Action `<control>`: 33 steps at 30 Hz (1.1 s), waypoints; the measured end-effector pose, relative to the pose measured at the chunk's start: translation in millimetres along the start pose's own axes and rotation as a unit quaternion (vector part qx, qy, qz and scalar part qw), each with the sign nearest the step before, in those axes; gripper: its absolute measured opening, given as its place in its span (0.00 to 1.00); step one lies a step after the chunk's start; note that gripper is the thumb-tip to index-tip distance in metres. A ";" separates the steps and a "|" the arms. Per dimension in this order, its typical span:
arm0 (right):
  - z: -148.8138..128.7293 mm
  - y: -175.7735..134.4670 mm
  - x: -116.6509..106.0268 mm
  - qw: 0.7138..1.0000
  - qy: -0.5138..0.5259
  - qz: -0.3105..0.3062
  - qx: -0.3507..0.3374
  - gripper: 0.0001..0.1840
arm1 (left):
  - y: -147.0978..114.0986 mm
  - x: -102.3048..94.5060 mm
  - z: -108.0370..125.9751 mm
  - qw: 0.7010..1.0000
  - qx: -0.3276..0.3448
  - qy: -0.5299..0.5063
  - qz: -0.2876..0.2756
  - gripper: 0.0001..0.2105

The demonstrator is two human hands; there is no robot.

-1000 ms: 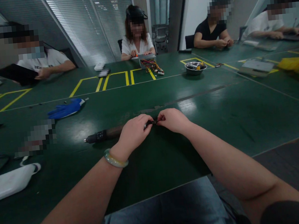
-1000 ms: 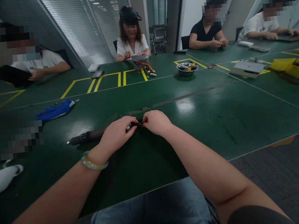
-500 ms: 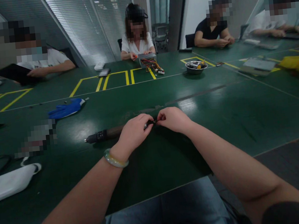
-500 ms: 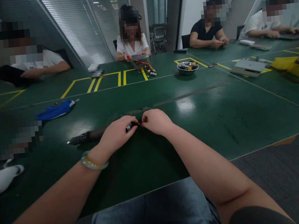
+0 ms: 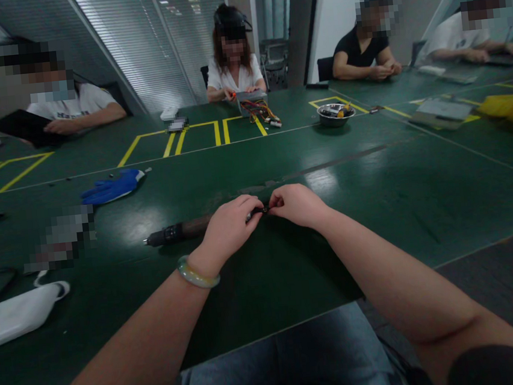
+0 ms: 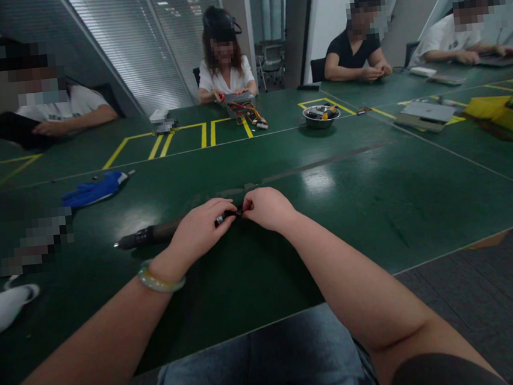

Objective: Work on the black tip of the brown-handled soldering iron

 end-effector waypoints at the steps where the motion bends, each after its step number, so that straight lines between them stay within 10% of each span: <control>1: -0.2 -0.2 -0.3 1.000 -0.002 -0.001 0.000 0.02 | -0.1 -0.4 0.2 1.000 0.003 0.001 0.000 0.09; 33: 2.3 4.5 13.7 0.993 0.074 0.046 0.077 0.11 | 0.5 2.6 -3.6 1.000 0.010 -0.021 0.010 0.10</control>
Point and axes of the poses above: each hand's wrist, its own y-axis towards the middle knuckle, its own x-axis out of the palm, z = x × y, the point moved 1 cm from there along y, towards the middle knuckle, and after that the axes turned 7 degrees about y, right-handed, at the moved point
